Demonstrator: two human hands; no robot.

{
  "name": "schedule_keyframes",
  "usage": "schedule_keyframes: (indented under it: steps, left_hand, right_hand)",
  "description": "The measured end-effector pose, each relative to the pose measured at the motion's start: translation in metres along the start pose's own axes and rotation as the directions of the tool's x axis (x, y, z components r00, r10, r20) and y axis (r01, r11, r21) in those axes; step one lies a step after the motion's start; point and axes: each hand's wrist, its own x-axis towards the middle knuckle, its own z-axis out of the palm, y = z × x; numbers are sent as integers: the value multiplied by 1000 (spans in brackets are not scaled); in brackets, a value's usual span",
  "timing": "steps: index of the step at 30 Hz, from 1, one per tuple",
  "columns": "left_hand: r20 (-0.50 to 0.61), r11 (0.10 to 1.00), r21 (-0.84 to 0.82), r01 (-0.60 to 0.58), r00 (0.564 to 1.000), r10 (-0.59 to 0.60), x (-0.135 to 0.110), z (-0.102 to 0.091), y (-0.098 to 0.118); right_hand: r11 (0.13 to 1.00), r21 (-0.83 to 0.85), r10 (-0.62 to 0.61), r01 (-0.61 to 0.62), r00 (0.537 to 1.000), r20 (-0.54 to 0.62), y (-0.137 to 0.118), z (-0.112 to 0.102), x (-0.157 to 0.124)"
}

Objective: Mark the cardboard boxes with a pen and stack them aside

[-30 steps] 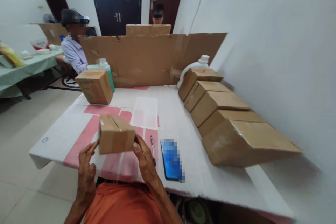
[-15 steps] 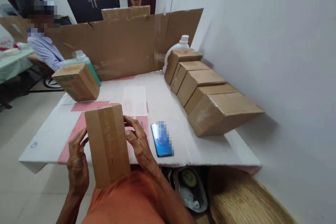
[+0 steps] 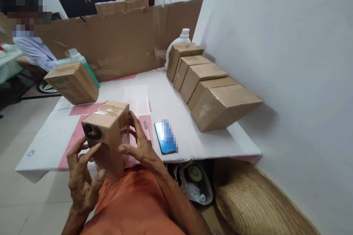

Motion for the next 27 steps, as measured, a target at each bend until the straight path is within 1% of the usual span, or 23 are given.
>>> schedule_keyframes:
  steps: [2, 4, 6, 9, 12, 15, 17, 19, 23, 25, 27]
  left_hand:
    - [82, 1000, -9, -12, 997, 13, 4, -4, 3]
    - [134, 997, -66, 29, 991, -20, 9, -7, 6]
    - [137, 979, -174, 103, 987, -80, 16, -8, 7]
    - [103, 927, -327, 185, 982, -160, 23, -7, 6]
    - [102, 918, -334, 216, 976, -192, 25, -3, -1]
    - [151, 921, -310, 235, 969, -196, 24, 3, -10]
    - [178, 924, -292, 247, 963, -201, 26, 7, -16]
    - [192, 935, -268, 234, 964, -187, 33, 11, -21]
    - [194, 961, -232, 148, 975, -103, 57, 22, -30]
    - [208, 960, -229, 160, 972, -112, 66, 30, -35]
    - [230, 947, -232, 223, 958, -169, 69, 38, -40]
  right_hand:
    - [997, -38, 66, -66, 998, 6, 5, 1, -1]
    - [993, -10, 118, -118, 993, -1, 9, 1, -1]
    - [988, 71, 141, -139, 990, -23, 10, 2, 2]
    - [975, 175, 155, -138, 984, -83, 8, 3, 6]
    - [951, 256, 209, -176, 972, -110, 2, 3, 6]
    - [890, 361, 326, -280, 942, -74, -1, 3, 4]
    - [855, 415, 363, -312, 931, -48, 2, 2, 2]
    - [861, 418, 338, -290, 940, -44, 6, 0, 1]
    - [927, 296, 239, -230, 971, 6, 16, -2, -1]
    - [939, 255, 231, -231, 973, 31, 22, -4, -2]
    - [941, 228, 251, -251, 968, 28, 28, -6, -3]
